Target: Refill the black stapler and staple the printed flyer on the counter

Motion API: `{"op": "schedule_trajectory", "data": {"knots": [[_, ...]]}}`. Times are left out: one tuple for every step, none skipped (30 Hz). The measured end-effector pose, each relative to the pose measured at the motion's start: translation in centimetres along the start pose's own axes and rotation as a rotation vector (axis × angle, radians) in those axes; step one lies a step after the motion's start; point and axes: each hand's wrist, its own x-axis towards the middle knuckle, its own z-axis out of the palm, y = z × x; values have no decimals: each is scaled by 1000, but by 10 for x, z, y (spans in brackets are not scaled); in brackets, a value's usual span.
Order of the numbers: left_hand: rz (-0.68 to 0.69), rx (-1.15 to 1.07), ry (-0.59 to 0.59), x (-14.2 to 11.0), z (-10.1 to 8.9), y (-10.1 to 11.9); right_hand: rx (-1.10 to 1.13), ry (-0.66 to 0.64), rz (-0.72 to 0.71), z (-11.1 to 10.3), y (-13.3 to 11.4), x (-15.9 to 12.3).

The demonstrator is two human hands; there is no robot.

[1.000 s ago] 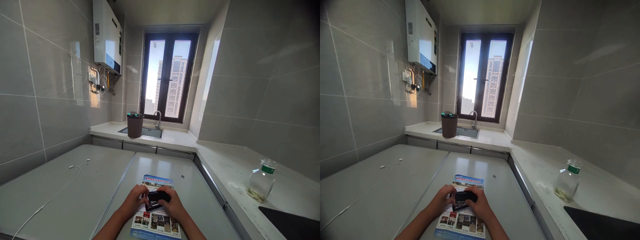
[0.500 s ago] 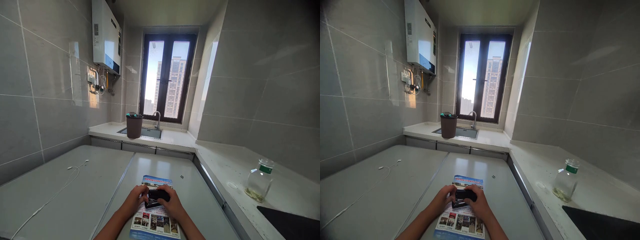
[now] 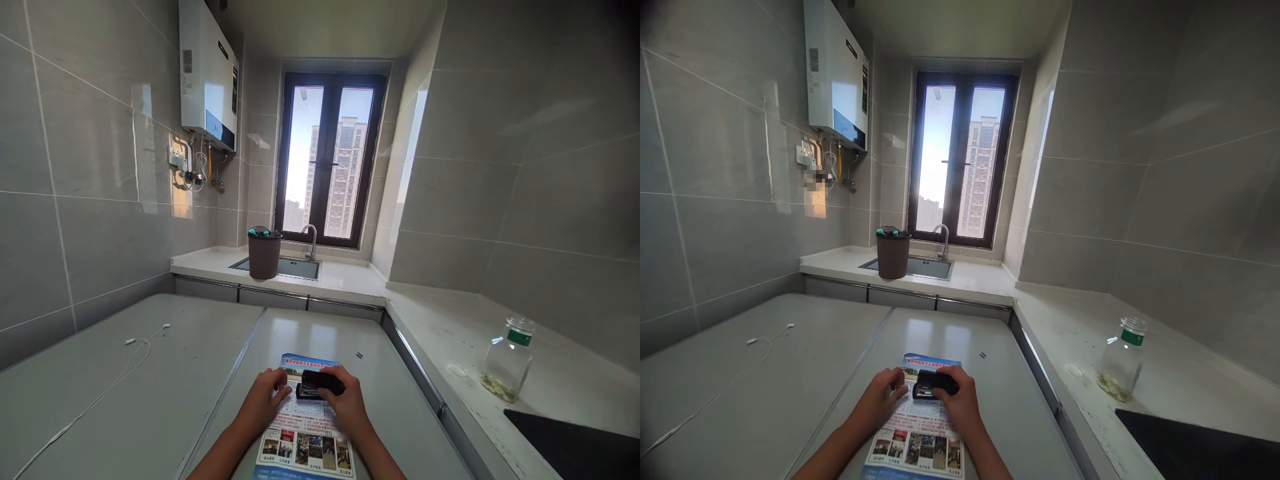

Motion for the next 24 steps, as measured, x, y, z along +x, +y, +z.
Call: {"op": "schedule_trajectory", "data": {"knots": [[-13, 32, 5, 0, -1, -1, -23, 65, 19, -3, 2, 2], [-15, 70, 1, 0, -1, -1, -56, 135, 34, -7, 6, 4], [-5, 110, -16, -1, -1, -2, -99, 208, 42, -10, 10, 5], [13, 152, -48, -3, -1, -3, -151, 279, 44, -14, 14, 7], [31, 188, -92, -4, 0, -4, -210, 342, 40, -17, 18, 7], [44, 217, -146, -5, 0, -5, -270, 391, 34, -20, 22, 8], [49, 236, -204, -7, 1, -6, -326, 427, 30, -23, 27, 8], [42, 248, -258, -7, 2, -7, -375, 451, 28, -26, 30, 8], [26, 254, -298, -8, 3, -8, -417, 468, 31, -28, 33, 8], [7, 256, -323, -8, 4, -9, -453, 478, 37, -30, 36, 8], [-9, 259, -336, -8, 4, -9, -485, 486, 48, -31, 39, 8], [-21, 262, -340, -7, 4, -9, -515, 491, 62, -33, 40, 8], [-29, 264, -336, -7, 4, -9, -543, 495, 80, -34, 42, 8], [-33, 267, -329, -6, 3, -8, -569, 498, 102, -34, 43, 8], [-35, 271, -320, -6, 3, -8, -590, 497, 125, -35, 45, 8], [-39, 275, -309, -6, 3, -8, -606, 496, 147, -36, 46, 8], [-43, 280, -297, -5, 3, -7, -620, 494, 165, -36, 47, 8], [-47, 284, -284, -5, 3, -7, -630, 490, 175, -37, 49, 8], [-51, 287, -272, -5, 3, -8, -638, 486, 178, -38, 50, 7], [-55, 287, -261, -4, 4, -9, -643, 477, 181, -39, 51, 7], [-58, 286, -252, -4, 5, -10, -646, 467, 185, -39, 51, 7], [-59, 283, -245, -3, 6, -11, -650, 453, 192, -40, 52, 6], [-59, 278, -237, -3, 8, -13, -653, 434, 201, -40, 52, 6], [-57, 272, -227, -2, 10, -15, -656, 415, 210, -40, 51, 7]]}}
